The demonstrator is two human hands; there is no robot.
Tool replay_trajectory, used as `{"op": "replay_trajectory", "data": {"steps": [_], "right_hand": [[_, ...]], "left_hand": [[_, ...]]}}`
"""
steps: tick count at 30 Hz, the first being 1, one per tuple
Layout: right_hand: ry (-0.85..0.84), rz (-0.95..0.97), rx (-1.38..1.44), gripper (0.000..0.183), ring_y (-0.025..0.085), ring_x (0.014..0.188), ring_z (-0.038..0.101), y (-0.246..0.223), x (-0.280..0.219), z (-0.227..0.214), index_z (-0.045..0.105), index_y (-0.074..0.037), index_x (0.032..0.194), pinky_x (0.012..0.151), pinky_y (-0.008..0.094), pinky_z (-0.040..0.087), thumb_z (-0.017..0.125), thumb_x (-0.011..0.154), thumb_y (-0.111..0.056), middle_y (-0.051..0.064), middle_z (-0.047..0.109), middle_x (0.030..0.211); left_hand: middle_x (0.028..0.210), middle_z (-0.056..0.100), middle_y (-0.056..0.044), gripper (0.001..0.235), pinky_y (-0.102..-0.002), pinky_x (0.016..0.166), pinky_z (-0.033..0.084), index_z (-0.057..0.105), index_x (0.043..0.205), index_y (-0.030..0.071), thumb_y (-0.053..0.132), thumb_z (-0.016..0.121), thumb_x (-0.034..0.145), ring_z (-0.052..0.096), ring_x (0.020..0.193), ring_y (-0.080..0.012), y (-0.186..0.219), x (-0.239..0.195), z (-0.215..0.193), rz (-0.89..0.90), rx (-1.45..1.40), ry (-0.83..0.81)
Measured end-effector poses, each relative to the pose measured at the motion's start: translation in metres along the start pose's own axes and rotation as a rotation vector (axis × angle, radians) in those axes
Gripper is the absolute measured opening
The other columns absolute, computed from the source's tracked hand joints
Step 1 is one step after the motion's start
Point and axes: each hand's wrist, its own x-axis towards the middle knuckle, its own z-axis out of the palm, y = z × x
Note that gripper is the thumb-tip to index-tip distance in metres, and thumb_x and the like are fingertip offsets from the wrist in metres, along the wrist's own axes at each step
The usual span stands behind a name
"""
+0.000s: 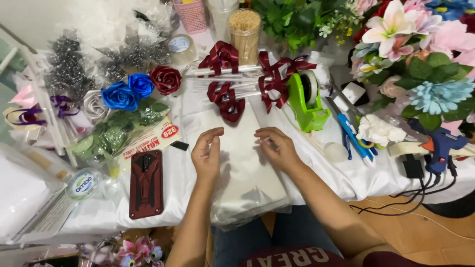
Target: The person cuts a red ribbon with a utility knife, folds it into a loop, and secures it with a hot glue gun. They repeat this process to create multiple ribbon loops on a white surface.
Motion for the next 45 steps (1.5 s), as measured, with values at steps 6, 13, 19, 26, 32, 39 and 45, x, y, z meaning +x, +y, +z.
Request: {"op": "replay_trajectory", "data": {"steps": [6, 13, 19, 26, 32, 39, 45], "right_hand": [[0.006, 0.083, 0.110, 0.018, 0.016, 0.092, 0.066, -0.029, -0.010, -0.029, 0.078, -0.008, 0.112, 0.087, 0.033, 0.053, 0.073, 0.094, -0.010, 0.009, 0.076, 0.107], [-0.562, -0.030, -0.017, 0.035, 0.024, 0.121, 0.064, -0.078, -0.058, -0.056, 0.073, -0.012, 0.122, 0.106, 0.039, 0.051, 0.077, 0.088, -0.015, 0.009, 0.068, 0.126], [-0.703, -0.158, -0.238, 0.040, 0.021, 0.127, 0.055, -0.054, -0.090, -0.048, 0.074, -0.023, 0.119, 0.107, 0.041, 0.035, 0.085, 0.084, -0.040, -0.002, 0.064, 0.139], [-0.542, -0.277, -0.253, 0.021, 0.017, 0.112, 0.065, -0.062, -0.095, -0.041, 0.076, -0.021, 0.109, 0.097, 0.038, 0.042, 0.078, 0.089, -0.027, -0.004, 0.071, 0.122], [-0.431, -0.335, -0.261, 0.012, 0.017, 0.089, 0.070, -0.076, -0.094, -0.039, 0.073, -0.016, 0.106, 0.086, 0.033, 0.045, 0.070, 0.095, -0.018, -0.002, 0.075, 0.100], [-0.462, -0.421, -0.288, 0.010, 0.021, 0.091, 0.068, -0.068, -0.101, -0.040, 0.072, -0.015, 0.095, 0.087, 0.038, 0.043, 0.066, 0.096, -0.008, 0.002, 0.072, 0.109], [-0.470, -0.461, -0.429, 0.029, 0.026, 0.115, 0.063, -0.083, -0.103, -0.044, 0.074, -0.014, 0.121, 0.096, 0.043, 0.045, 0.077, 0.092, -0.021, 0.005, 0.067, 0.136]], "left_hand": [[0.100, 0.079, -0.014, 0.015, -0.043, 0.092, 0.054, 0.079, 0.102, 0.005, 0.004, 0.065, 0.096, 0.074, 0.100, -0.0314, 0.066, -0.017, -0.029, -0.064, 0.112, -0.120], [0.129, 0.070, -0.003, 0.053, -0.056, 0.112, 0.029, 0.072, 0.119, 0.020, 0.053, 0.084, 0.079, 0.060, 0.125, -0.0281, 0.050, -0.117, -0.056, 0.147, 0.588, -0.708], [0.127, 0.069, -0.008, 0.008, -0.060, 0.113, 0.034, 0.071, 0.095, 0.014, 0.016, 0.077, 0.090, 0.062, 0.121, -0.0362, 0.033, -0.145, -0.063, 0.314, 0.714, -0.684], [0.104, 0.070, -0.006, 0.010, -0.047, 0.100, 0.047, 0.065, 0.102, 0.009, 0.003, 0.061, 0.095, 0.068, 0.093, -0.0239, 0.077, -0.123, -0.050, 0.295, 0.681, -0.552], [0.135, 0.064, -0.009, 0.013, -0.056, 0.105, 0.041, 0.063, 0.099, 0.012, 0.010, 0.069, 0.088, 0.061, 0.117, -0.0310, 0.076, -0.134, -0.050, 0.412, 0.844, -0.613], [0.135, 0.065, -0.010, 0.028, -0.061, 0.111, 0.036, 0.071, 0.119, 0.010, 0.008, 0.060, 0.093, 0.059, 0.119, -0.0337, 0.045, -0.155, -0.059, 0.522, 0.973, -0.637], [0.129, 0.066, -0.013, 0.022, -0.060, 0.113, 0.039, 0.070, 0.109, 0.004, -0.001, 0.064, 0.089, 0.061, 0.115, -0.0316, 0.074, -0.143, -0.053, 0.567, 0.998, -0.614]]}}
